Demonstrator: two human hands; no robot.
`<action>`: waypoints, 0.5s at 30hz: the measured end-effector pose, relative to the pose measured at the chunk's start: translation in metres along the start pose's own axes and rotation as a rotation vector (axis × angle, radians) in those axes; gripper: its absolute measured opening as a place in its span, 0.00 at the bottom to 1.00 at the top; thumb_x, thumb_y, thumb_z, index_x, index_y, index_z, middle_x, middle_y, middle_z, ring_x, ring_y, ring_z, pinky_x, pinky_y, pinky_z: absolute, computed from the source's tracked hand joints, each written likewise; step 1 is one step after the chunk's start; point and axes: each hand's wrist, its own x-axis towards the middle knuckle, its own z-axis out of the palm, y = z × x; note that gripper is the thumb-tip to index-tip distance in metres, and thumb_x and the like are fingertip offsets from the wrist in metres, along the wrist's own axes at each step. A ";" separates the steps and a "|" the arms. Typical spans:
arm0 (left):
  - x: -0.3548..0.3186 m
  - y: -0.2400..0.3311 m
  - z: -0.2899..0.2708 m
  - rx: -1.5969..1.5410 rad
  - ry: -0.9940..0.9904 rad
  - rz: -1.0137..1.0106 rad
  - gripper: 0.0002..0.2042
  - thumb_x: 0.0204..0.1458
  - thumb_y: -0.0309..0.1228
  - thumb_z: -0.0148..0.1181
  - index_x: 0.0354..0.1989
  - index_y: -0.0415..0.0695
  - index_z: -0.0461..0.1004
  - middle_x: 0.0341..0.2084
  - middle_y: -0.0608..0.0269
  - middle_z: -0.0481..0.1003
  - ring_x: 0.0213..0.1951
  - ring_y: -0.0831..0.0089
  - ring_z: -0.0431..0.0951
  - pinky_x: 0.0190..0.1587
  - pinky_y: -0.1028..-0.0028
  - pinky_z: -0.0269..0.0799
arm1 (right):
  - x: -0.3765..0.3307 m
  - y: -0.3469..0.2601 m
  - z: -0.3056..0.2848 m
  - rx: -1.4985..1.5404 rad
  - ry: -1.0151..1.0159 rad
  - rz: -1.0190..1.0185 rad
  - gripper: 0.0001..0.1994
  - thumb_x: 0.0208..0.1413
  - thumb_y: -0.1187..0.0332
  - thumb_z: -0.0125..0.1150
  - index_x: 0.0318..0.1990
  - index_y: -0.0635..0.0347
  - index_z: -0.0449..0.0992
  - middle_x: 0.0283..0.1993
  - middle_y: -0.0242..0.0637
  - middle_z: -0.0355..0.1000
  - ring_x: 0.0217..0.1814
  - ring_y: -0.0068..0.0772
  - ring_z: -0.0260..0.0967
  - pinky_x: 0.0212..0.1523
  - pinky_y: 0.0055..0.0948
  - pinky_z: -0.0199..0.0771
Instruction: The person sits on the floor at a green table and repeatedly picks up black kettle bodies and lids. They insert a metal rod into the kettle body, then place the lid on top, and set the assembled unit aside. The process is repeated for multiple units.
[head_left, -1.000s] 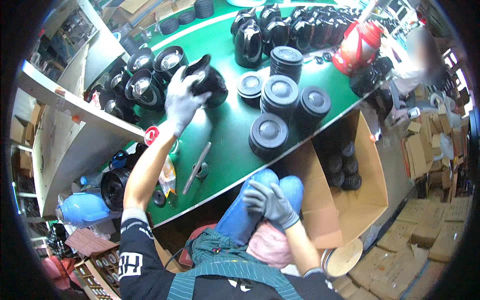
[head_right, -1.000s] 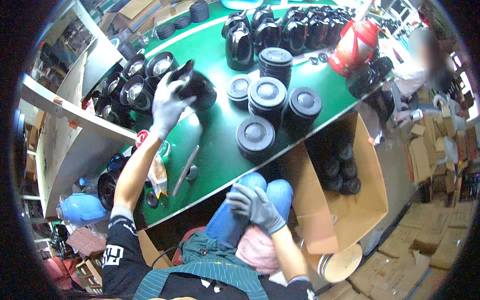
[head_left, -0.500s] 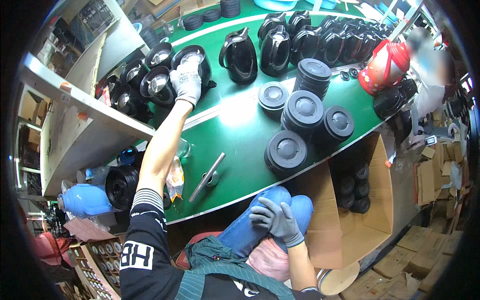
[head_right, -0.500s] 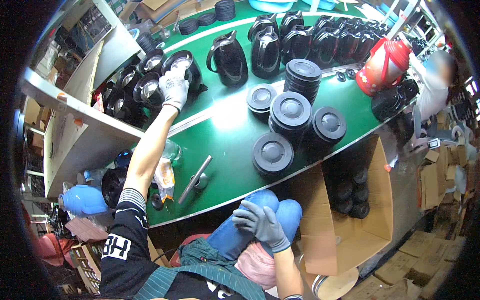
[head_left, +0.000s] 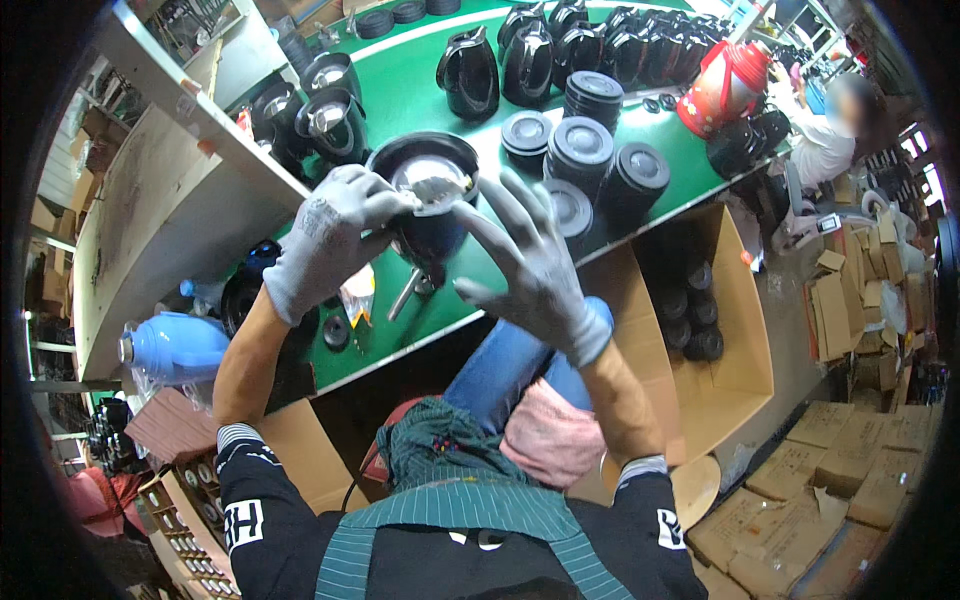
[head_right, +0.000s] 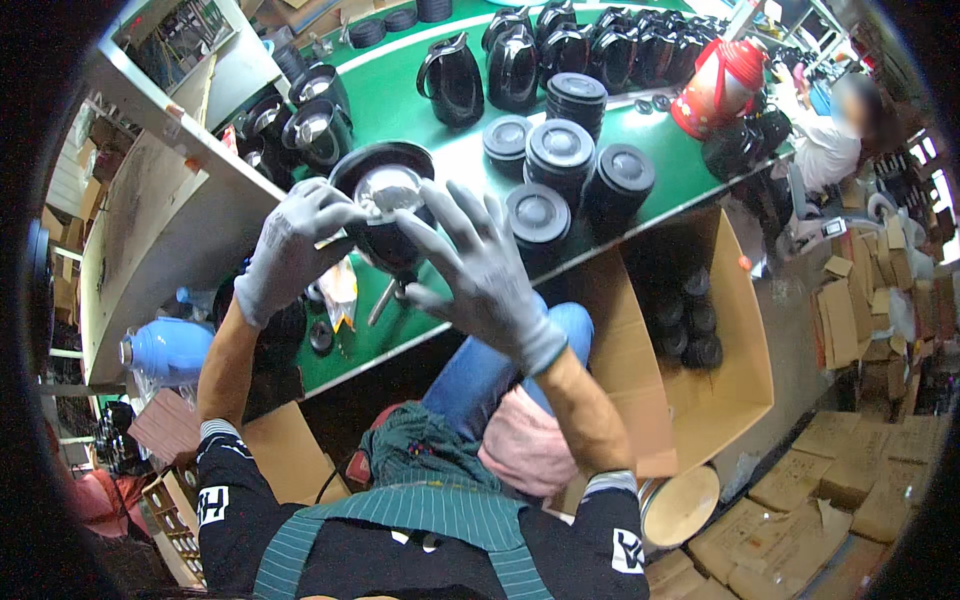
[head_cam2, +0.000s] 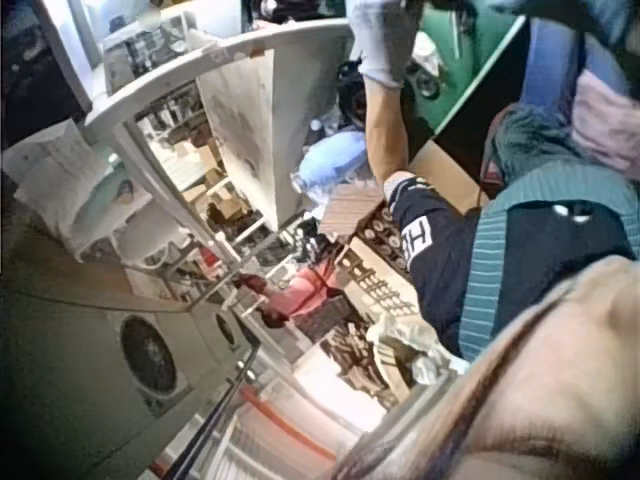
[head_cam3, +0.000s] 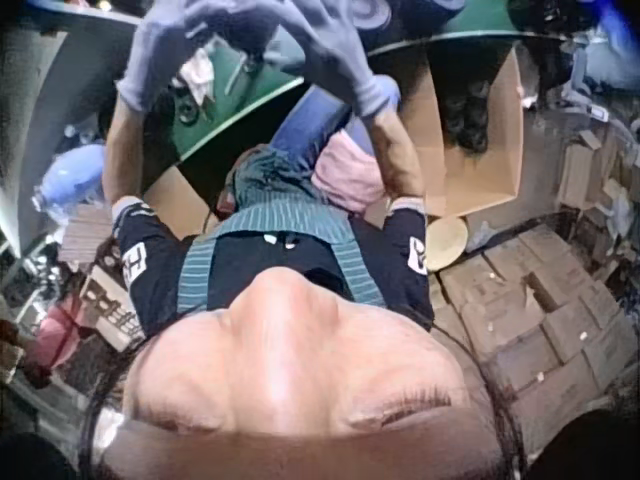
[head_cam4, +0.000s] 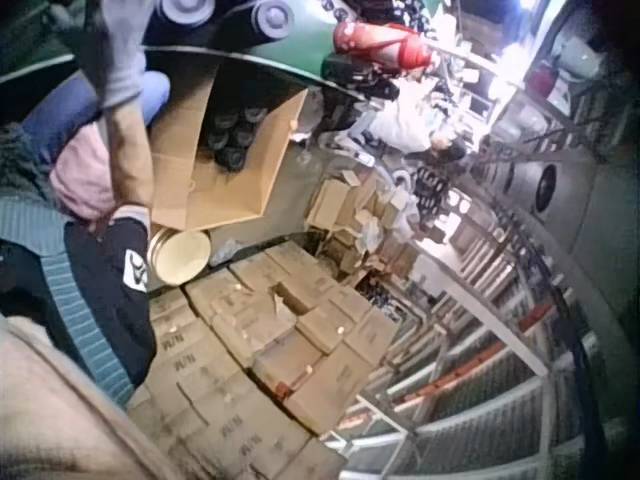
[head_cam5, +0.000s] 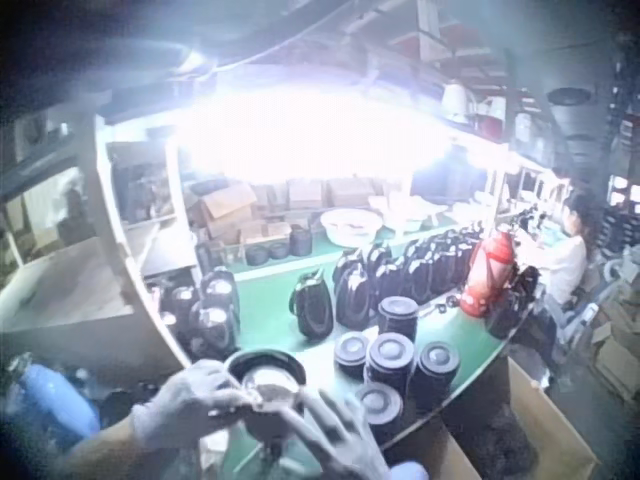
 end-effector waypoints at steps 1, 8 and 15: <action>-0.008 0.014 -0.008 -0.103 -0.039 0.017 0.21 0.45 0.25 0.75 0.51 0.48 0.83 0.41 0.58 0.79 0.48 0.52 0.79 0.55 0.55 0.76 | 0.004 -0.001 -0.001 0.037 -0.074 -0.035 0.40 0.47 0.66 0.79 0.71 0.49 0.71 0.72 0.49 0.69 0.79 0.62 0.59 0.74 0.56 0.65; -0.083 0.064 0.019 -0.242 0.171 0.026 0.37 0.43 0.25 0.77 0.68 0.43 0.73 0.60 0.48 0.76 0.65 0.47 0.76 0.68 0.50 0.72 | -0.079 -0.035 -0.003 0.503 -0.074 0.260 0.24 0.43 0.73 0.82 0.48 0.60 0.77 0.64 0.47 0.77 0.65 0.53 0.78 0.62 0.44 0.79; -0.173 0.080 0.129 -0.348 0.295 -0.178 0.38 0.44 0.24 0.75 0.69 0.38 0.71 0.61 0.44 0.77 0.62 0.45 0.79 0.66 0.54 0.74 | -0.115 -0.062 -0.024 0.662 0.024 0.938 0.36 0.49 0.70 0.85 0.66 0.69 0.78 0.57 0.41 0.82 0.51 0.20 0.78 0.50 0.25 0.81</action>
